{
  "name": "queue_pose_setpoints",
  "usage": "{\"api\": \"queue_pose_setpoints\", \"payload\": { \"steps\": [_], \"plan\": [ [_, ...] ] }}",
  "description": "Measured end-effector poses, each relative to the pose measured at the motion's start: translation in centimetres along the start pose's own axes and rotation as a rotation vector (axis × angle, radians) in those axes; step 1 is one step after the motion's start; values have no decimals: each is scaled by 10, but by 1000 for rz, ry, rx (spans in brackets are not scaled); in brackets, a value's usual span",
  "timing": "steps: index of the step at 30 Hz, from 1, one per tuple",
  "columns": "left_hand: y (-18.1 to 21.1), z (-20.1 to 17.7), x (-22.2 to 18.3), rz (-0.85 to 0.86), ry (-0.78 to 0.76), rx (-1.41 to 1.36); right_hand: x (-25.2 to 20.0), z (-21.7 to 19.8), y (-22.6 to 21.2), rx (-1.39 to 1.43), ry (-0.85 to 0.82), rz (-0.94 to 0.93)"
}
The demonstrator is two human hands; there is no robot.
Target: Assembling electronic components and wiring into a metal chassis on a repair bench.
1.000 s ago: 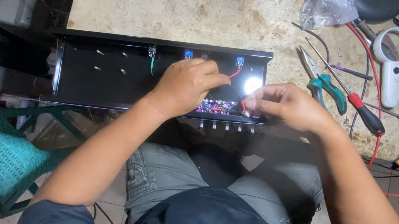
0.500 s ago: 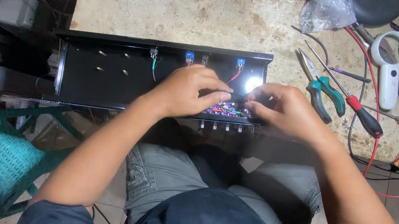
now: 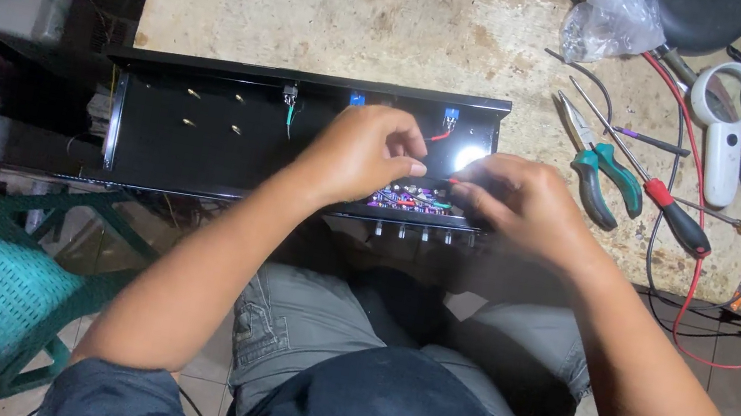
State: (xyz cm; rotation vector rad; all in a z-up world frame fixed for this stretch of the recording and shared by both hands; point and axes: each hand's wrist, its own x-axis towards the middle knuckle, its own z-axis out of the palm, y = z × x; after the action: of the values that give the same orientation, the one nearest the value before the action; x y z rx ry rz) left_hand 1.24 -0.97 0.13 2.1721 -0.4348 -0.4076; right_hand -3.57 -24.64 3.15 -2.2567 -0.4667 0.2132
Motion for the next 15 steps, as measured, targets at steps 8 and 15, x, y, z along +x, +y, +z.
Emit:
{"api": "queue_pose_setpoints", "payload": {
  "steps": [8, 15],
  "plan": [
    [13, -9, -18, -21, -51, 10, 1, 17, 23, 109, 21, 67],
    [-2, -1, -29, 217, 91, 180, 5, 11, 7, 34, -23, -48]
  ]
}}
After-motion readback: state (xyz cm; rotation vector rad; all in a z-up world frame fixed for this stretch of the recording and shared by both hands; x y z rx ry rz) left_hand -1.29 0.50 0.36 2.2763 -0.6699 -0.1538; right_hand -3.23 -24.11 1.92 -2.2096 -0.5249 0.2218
